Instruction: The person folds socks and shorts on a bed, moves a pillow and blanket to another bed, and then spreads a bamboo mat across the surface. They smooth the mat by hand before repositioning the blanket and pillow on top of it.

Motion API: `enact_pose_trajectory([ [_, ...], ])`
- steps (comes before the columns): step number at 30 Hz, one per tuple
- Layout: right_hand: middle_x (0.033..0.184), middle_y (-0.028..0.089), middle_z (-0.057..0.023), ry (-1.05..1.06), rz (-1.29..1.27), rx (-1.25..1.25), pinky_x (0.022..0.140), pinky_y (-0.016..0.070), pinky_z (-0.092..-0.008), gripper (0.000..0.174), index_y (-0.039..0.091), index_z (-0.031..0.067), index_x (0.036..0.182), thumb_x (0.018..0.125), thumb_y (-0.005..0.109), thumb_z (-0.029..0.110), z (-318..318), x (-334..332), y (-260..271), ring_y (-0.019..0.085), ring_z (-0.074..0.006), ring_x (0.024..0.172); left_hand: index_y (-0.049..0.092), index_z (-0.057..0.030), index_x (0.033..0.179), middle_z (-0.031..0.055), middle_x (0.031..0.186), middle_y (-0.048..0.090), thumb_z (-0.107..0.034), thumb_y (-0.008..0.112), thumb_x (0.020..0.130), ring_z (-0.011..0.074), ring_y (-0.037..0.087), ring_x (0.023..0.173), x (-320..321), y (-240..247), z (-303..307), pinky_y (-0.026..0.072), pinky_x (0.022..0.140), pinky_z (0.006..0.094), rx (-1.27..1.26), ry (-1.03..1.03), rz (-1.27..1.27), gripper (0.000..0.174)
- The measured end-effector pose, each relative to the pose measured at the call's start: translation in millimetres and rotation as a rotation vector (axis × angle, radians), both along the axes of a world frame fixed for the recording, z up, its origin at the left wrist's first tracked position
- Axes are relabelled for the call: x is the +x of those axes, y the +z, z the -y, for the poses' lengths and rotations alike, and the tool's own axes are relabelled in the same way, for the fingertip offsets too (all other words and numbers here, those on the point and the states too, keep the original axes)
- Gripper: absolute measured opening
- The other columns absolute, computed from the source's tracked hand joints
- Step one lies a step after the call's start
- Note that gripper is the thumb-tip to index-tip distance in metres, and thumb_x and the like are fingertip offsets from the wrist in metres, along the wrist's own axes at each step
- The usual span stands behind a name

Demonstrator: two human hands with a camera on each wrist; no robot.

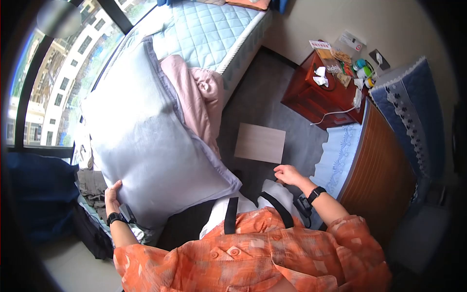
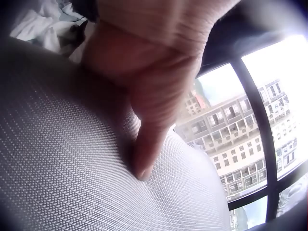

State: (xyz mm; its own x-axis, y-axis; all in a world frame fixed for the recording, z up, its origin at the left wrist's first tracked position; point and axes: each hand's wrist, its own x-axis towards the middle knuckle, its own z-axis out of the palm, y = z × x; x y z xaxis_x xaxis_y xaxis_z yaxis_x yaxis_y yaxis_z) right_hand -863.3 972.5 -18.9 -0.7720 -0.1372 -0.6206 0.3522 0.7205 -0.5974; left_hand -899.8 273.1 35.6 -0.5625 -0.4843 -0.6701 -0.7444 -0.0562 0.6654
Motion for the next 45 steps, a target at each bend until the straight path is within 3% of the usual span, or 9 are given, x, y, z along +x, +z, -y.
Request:
enact_pose_trajectory([
  [9, 0.088, 0.065, -0.0123, 0.039, -0.032, -0.044, 0.074, 0.0476, -0.0317, 0.033, 0.06, 0.0044, 0.101, 0.075, 0.057, 0.025, 17.0, 9.7, 27.0, 0.062, -0.0236, 0.083, 0.057, 0.0066, 0.099, 0.0113, 0.092, 0.06, -0.005, 0.067, 0.056, 0.0214, 0.057, 0.079, -35.3, 118.8, -87.0, 0.0441, 0.074, 0.0297, -0.365, -0.131, -0.396, 0.045],
  [19, 0.082, 0.065, -0.0114, -0.298, 0.002, -0.138, 0.064, 0.0482, -0.0289, 0.031, 0.059, -0.0001, 0.101, 0.077, 0.058, 0.02, -83.6, 127.5, 11.9, 0.063, -0.0179, 0.073, 0.062, 0.0015, 0.093, 0.0155, 0.089, 0.063, -0.022, 0.062, 0.072, 0.0268, 0.059, 0.079, -81.5, 197.1, -166.1, 0.0433, 0.076, 0.0342, -1.283, -0.753, -0.541, 0.032],
  [23, 0.082, 0.064, -0.0092, -0.445, 0.054, -0.194, 0.061, 0.0474, -0.0276, 0.03, 0.058, -0.0004, 0.103, 0.079, 0.057, 0.018, -112.2, 169.6, 17.5, 0.062, -0.0155, 0.07, 0.063, -0.0039, 0.094, 0.0123, 0.087, 0.063, -0.016, 0.063, 0.073, 0.0224, 0.059, 0.084, -79.5, 257.2, -295.2, 0.0439, 0.077, 0.0322, -0.964, -0.681, -0.797, 0.024],
  [30, 0.085, 0.062, -0.0076, -0.58, -0.03, -0.446, 0.058, 0.0454, -0.0246, 0.04, 0.047, -0.0002, 0.117, 0.082, 0.055, 0.017, -119.8, 169.1, 80.2, 0.06, -0.0121, 0.07, 0.063, -0.004, 0.095, 0.0124, 0.092, 0.061, -0.002, 0.061, 0.072, 0.0241, 0.06, 0.078, 2.4, 291.8, -432.9, 0.0487, 0.07, 0.0312, -0.788, -1.302, -1.133, 0.023],
  [32, 0.103, 0.058, -0.0087, -0.705, -0.091, -0.553, 0.062, 0.0466, -0.0251, 0.051, 0.038, 0.0042, 0.126, 0.081, 0.058, 0.017, -128.9, 166.2, 92.0, 0.06, -0.0166, 0.086, 0.063, -0.0043, 0.094, 0.0127, 0.094, 0.06, 0.001, 0.057, 0.071, 0.0276, 0.059, 0.08, 32.5, 299.2, -455.4, 0.0482, 0.072, 0.0336, -0.674, -1.499, -1.245, 0.025],
  [34, 0.112, 0.053, -0.014, -0.568, -0.515, -0.242, 0.078, 0.0452, -0.0328, 0.065, 0.033, 0.0026, 0.129, 0.074, 0.066, 0.012, -141.8, 164.5, 99.2, 0.053, -0.0208, 0.101, 0.063, -0.0035, 0.09, 0.0123, 0.093, 0.059, -0.001, 0.053, 0.069, 0.0291, 0.056, 0.081, 53.8, 294.2, -473.2, 0.0458, 0.072, 0.037, -0.433, -1.653, -1.352, 0.024],
  [38, 0.134, 0.031, -0.0176, -0.085, -1.138, 0.185, 0.103, 0.0194, -0.0459, 0.082, 0.034, 0.0084, 0.13, 0.057, 0.074, 0.008, -130.4, 171.8, 272.5, 0.027, -0.0323, 0.126, 0.055, -0.0057, 0.072, 0.0087, 0.074, 0.05, -0.018, 0.05, 0.066, 0.0288, 0.051, 0.075, 76.0, 262.2, -519.9, 0.0421, 0.068, 0.0397, -0.198, -1.964, -1.429, 0.014],
  [42, 0.138, 0.028, -0.0121, 0.335, -0.945, 0.438, 0.102, 0.0107, -0.0563, 0.091, 0.033, 0.0095, 0.131, 0.052, 0.077, 0.022, -123.9, 187.8, 327.2, 0.022, -0.0334, 0.129, 0.052, -0.0066, 0.066, 0.0078, 0.071, 0.049, -0.016, 0.056, 0.059, 0.0278, 0.054, 0.074, 105.9, 230.4, -581.2, 0.0449, 0.067, 0.0373, -0.062, -2.031, -1.534, 0.012],
  [45, 0.127, 0.039, -0.0125, 0.354, -0.542, 0.3, 0.099, 0.0221, -0.0509, 0.084, 0.039, 0.0093, 0.125, 0.053, 0.078, 0.027, -123.4, 212.7, 287.2, 0.035, -0.0296, 0.121, 0.053, -0.0048, 0.066, 0.0081, 0.074, 0.051, -0.018, 0.058, 0.06, 0.0263, 0.054, 0.076, 131.7, 210.6, -614.5, 0.0467, 0.065, 0.0351, -0.041, -2.118, -1.622, 0.015],
])
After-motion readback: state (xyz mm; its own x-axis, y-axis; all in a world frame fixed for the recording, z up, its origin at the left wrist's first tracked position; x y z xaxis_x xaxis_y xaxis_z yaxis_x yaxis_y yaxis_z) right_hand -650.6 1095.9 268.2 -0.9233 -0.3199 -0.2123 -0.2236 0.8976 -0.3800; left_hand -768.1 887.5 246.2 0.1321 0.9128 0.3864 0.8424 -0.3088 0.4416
